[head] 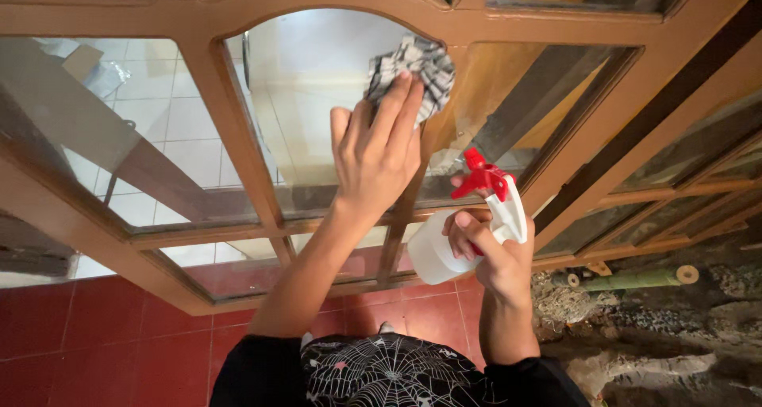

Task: The person cleans the glass panes of a wooden-framed door using a spray bottle and a checkered cloth. They repeatedly spray the glass and wipe it in circular and linear motions across multiple panes.

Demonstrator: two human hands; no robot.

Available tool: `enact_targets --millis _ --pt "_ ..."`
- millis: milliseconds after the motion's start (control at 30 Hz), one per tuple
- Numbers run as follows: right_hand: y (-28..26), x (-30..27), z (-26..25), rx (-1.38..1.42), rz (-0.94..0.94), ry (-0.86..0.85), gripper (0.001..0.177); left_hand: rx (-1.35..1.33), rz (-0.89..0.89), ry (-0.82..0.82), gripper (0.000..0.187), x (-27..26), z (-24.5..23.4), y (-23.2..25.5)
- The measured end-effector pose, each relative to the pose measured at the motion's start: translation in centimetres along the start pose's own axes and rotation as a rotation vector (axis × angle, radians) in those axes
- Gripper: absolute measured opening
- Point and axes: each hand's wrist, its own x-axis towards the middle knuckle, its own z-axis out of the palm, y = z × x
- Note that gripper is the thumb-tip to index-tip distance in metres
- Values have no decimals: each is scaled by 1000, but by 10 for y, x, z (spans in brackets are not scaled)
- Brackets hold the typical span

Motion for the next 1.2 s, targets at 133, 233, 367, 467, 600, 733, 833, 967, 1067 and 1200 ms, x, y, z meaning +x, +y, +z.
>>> enact_targets --millis 133,233,367,467,600,733,833,967,1067,1200 --pt "0 -1 6 5 -7 1 46 36 8 -8 45 0 -1 1" --pt "2 -2 10 12 -6 10 46 41 35 -11 43 -18 0 -2" --pt "7 -4 12 15 -6 46 47 50 63 -38 39 -58 3 -4" --pt "8 -6 11 9 0 71 46 63 54 -87 36 -88 4 -5" --pt "8 -11 12 30 -25 74 45 71 52 -87 37 -113 -1 -7" --pt "7 -15 14 19 -23 99 46 85 51 -91 38 -119 -4 -12" --pt "7 -16 17 12 -29 86 45 105 39 -87 40 -118 -12 -20" --pt "6 -17 25 12 -34 80 46 122 -8 -59 42 -102 -34 -38" --pt "6 -16 33 16 -31 56 46 178 -21 -93 41 -83 -54 -49" --pt "8 -15 42 -4 -18 65 46 155 -84 -30 46 -54 -74 -64"
